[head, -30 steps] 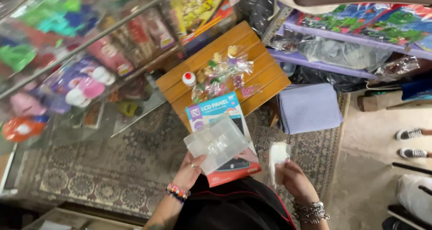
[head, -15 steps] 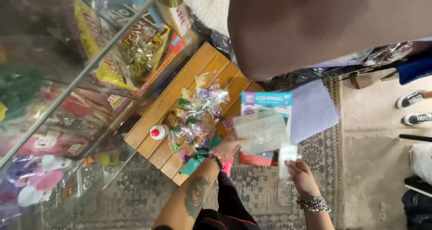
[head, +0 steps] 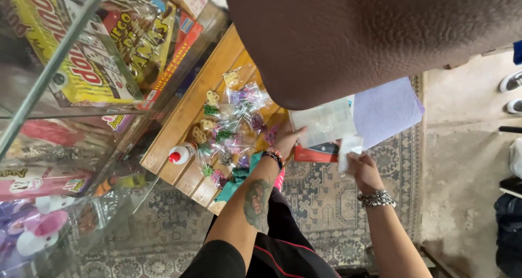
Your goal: The person handles a small plastic bag containing a gold-colored item, then picks up and examines a clear plastic organizer box and a red LCD panel package on a table. The person moves to a wooden stool to handle small colorful items in plastic bags, then returns to the table to continue sorting the organizer and LCD panel.
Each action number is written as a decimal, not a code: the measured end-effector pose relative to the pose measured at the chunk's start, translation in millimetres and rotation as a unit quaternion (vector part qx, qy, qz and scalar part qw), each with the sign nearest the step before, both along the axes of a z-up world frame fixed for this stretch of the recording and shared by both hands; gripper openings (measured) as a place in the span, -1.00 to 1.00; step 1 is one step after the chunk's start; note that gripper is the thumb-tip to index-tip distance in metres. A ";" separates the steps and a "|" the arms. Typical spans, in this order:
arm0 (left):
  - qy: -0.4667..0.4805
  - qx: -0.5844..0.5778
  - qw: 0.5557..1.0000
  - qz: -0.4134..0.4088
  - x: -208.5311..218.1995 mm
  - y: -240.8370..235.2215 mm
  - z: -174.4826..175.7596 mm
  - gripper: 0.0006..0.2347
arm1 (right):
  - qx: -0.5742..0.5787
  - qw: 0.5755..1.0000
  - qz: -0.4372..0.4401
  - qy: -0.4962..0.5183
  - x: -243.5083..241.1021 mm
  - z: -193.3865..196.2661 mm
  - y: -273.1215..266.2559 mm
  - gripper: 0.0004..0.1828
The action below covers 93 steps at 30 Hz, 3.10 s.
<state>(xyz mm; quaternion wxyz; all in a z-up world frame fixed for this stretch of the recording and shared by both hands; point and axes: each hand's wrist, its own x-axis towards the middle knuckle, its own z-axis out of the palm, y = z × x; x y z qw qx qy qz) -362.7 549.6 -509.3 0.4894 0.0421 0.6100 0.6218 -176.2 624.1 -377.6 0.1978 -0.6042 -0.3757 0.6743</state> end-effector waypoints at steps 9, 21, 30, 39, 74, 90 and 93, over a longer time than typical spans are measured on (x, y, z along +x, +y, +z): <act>0.086 -0.156 0.981 -0.072 -58.4 -40.6 35.0 -0.27 | -0.060 0.996 0.035 0.063 -47.5 -10.8 -19.2 -0.79; 0.239 -0.179 0.952 -0.067 -55.5 -107.0 84.5 -0.65 | -0.035 0.997 -0.059 -0.019 -24.1 -78.9 -152.0 -0.78; 0.533 -0.203 0.666 -0.481 9.6 -295.9 -13.6 -0.54 | -0.021 0.997 -0.067 -0.011 -98.0 -38.9 -173.1 -0.80; 0.608 -0.192 0.689 -0.346 -40.4 -329.6 2.0 -0.86 | 0.060 0.996 0.047 -0.051 -74.3 -148.3 -191.4 -0.72; 0.331 -0.122 0.797 -0.490 16.2 -360.5 86.4 -0.50 | -0.138 0.963 -0.230 0.015 92.1 -148.0 -186.9 -0.87; 0.192 -0.295 0.788 -0.505 -10.0 -450.6 49.3 -0.85 | -0.062 0.963 -0.257 -0.055 -26.8 -126.5 -127.2 -0.85; 0.203 -0.292 0.797 -0.487 -20.9 -436.3 55.1 -0.89 | -0.060 0.964 -0.227 -0.121 -57.1 -98.2 -111.0 -0.73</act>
